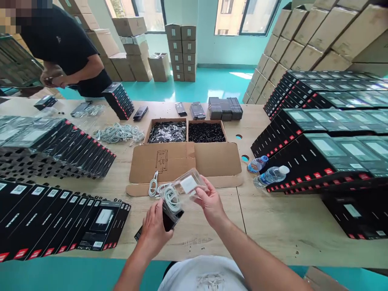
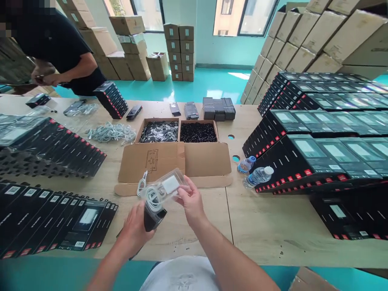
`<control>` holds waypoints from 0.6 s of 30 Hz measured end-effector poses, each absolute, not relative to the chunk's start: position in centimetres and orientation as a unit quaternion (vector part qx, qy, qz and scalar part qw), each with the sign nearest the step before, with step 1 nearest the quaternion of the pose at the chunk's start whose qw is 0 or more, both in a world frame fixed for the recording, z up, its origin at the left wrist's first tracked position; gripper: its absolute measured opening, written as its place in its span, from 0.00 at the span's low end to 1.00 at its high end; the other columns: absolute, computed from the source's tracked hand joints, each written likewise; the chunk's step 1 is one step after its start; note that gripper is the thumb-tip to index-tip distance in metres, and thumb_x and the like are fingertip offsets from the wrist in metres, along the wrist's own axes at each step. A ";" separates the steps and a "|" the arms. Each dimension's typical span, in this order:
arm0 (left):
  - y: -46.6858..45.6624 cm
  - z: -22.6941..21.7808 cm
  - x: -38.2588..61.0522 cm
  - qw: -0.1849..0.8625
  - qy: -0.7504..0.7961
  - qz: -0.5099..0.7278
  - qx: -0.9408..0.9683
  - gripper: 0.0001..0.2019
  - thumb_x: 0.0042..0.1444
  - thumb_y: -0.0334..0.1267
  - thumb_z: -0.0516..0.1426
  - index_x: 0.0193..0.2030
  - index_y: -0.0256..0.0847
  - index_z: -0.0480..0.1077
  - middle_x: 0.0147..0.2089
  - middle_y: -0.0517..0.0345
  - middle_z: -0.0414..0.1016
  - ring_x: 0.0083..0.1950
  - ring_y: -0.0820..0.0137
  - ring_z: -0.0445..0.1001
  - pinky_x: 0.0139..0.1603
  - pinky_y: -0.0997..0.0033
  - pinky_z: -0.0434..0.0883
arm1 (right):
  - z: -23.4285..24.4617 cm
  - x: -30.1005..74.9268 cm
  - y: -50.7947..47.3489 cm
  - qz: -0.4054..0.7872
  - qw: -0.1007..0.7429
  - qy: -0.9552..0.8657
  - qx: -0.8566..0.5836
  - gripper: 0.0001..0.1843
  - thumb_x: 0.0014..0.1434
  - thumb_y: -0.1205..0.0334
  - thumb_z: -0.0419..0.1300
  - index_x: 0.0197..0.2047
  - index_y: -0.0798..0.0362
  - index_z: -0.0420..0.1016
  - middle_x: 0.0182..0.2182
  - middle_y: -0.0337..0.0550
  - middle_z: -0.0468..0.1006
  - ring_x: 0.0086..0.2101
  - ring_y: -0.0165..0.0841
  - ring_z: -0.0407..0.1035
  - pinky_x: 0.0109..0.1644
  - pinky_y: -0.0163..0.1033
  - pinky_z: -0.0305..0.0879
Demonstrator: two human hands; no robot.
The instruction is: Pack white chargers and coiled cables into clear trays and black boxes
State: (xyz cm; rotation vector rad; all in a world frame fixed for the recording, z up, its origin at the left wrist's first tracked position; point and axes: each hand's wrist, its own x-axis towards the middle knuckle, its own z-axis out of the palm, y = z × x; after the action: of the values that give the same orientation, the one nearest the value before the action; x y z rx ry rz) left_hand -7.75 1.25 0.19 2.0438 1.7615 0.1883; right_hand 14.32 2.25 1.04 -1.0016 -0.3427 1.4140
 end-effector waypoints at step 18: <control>0.3 1.7 -2.8 0.280 0.520 0.262 0.763 0.49 0.51 0.35 0.63 0.75 0.49 0.41 0.75 0.40 0.53 0.76 0.42 0.53 0.72 0.41 0.58 | 6.7 18.8 -1.5 0.481 0.520 -0.461 -0.535 0.29 0.61 0.55 0.64 0.65 0.45 0.73 0.41 0.42 0.75 0.37 0.33 0.71 0.42 0.40 0.74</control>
State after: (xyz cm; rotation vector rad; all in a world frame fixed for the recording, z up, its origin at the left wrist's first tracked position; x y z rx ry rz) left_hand -2.85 0.31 1.71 2.0464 1.3951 0.7039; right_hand 18.82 -1.48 6.73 -1.2821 -1.1051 1.1541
